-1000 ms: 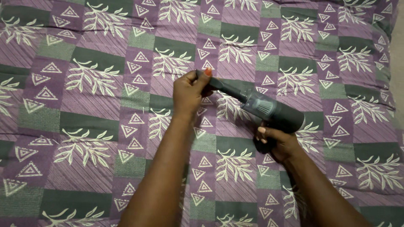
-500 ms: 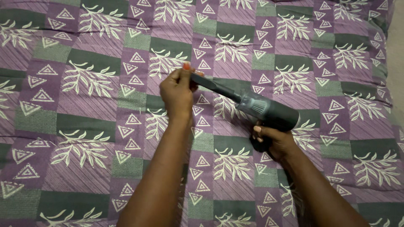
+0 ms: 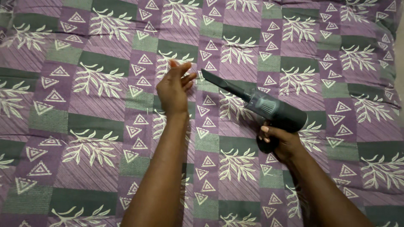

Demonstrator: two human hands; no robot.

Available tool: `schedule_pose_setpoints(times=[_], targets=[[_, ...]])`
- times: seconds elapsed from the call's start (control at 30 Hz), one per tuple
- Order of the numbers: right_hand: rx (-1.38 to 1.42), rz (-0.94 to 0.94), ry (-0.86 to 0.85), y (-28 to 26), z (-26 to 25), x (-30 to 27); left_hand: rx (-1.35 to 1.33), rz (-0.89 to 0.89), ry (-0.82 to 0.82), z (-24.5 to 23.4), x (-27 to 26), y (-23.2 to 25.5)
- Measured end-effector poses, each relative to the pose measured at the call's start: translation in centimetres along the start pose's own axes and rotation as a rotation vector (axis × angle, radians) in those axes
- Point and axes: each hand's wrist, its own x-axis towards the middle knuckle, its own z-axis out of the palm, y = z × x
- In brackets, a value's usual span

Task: The person uses a handheld hair dryer to smooth out a patterned bedsheet laid on a bed. They move the dryer back and forth over the fabric while using their other hand to hold the sheet flat.

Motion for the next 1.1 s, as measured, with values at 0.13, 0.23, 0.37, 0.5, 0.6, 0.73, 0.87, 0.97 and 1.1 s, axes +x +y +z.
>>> schedule_pose_setpoints(times=[0.13, 0.23, 0.37, 0.5, 0.6, 0.73, 0.87, 0.97, 1.1], targets=[[-0.007, 0.009, 0.047, -0.2, 0.3, 0.0, 0.039, -0.057, 0.161, -0.2, -0.7, 1.5], [-0.014, 0.022, 0.007, -0.5, 0.3, -0.1, 0.002, 0.228, 0.000, 0.3, -0.9, 2.9], [0.003, 0.007, -0.016, -0.3, 0.4, -0.1, 0.196, 0.236, -0.079, 1.0, -1.9, 4.0], [0.016, 0.032, 0.000, -1.0, 1.6, -0.4, 0.851, 0.176, 0.019, 0.4, -4.7, 1.4], [0.034, 0.040, 0.126, -2.5, 3.7, -0.6, 1.175, 0.625, -0.124, -0.3, -5.2, -1.5], [0.126, 0.115, 0.477, -5.4, 5.5, -0.8, 1.369, 0.747, -0.190, -0.3, -4.4, -3.0], [-0.152, -0.079, 0.326, -8.3, 2.7, -0.1, 1.354, 0.736, -0.193, -0.1, -4.5, -2.8], [-0.378, -0.104, 0.317, -8.9, 0.3, 0.1, 1.357, 0.715, -0.188, 0.1, -4.6, -2.7], [-0.591, -0.185, 0.245, -8.8, -0.6, -0.5, 1.372, 0.693, -0.201, 0.0, -4.6, -3.0]])
